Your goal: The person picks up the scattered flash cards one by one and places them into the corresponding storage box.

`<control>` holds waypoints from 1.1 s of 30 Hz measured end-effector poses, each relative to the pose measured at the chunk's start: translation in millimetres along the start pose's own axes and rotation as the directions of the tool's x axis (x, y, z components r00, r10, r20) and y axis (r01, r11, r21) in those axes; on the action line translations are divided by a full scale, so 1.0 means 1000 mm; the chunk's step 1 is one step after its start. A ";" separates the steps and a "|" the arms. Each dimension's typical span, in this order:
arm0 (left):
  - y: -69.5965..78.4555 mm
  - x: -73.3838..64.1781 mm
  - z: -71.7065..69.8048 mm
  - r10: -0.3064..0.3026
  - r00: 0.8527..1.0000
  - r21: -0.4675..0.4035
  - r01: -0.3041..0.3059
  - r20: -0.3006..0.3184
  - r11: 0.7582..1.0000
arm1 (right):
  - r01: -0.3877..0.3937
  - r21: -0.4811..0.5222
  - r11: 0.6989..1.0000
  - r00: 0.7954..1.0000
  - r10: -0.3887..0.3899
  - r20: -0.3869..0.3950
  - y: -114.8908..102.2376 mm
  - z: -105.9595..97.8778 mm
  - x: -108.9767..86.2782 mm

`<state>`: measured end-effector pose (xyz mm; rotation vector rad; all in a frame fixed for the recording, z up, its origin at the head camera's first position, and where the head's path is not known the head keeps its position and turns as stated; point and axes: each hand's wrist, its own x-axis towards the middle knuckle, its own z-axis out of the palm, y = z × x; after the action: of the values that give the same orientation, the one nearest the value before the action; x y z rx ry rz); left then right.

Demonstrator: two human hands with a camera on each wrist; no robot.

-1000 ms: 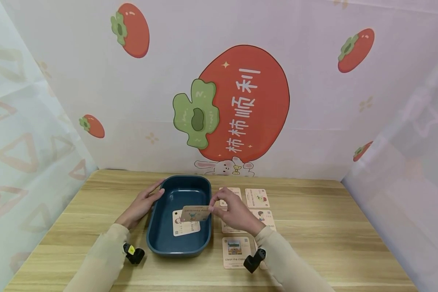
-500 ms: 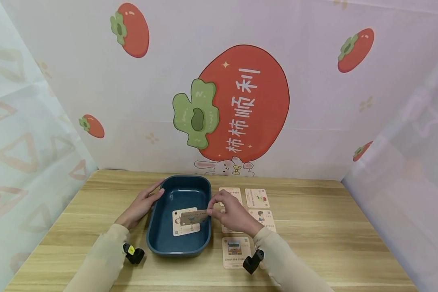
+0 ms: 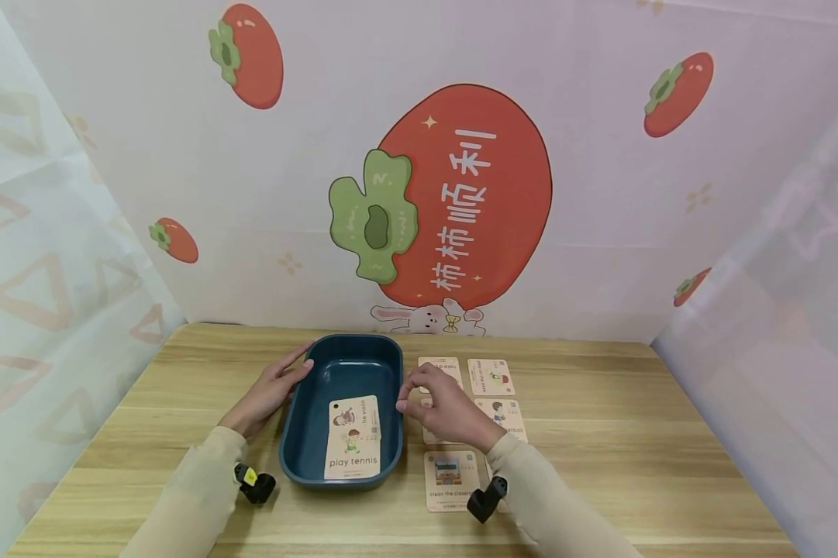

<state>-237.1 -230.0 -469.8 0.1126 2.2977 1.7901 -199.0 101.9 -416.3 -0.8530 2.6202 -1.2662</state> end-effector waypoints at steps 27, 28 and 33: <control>0.004 -0.002 0.000 0.006 1.000 0.020 -0.006 0.001 1.000 | 0.026 -0.108 0.994 0.996 -0.035 -0.083 0.007 -0.047 -0.040; 0.004 -0.003 0.000 0.007 1.000 0.020 -0.007 0.001 1.000 | 0.022 -0.113 0.993 0.996 -0.032 -0.087 0.008 -0.049 -0.042; 0.004 -0.003 0.000 0.007 1.000 0.023 -0.007 0.003 1.000 | 0.007 -0.141 0.990 0.994 -0.022 -0.104 0.014 -0.059 -0.051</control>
<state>-234.3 -229.5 -465.4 0.1280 2.3188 1.7662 -181.9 176.8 -396.1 -0.8499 2.8194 -1.1723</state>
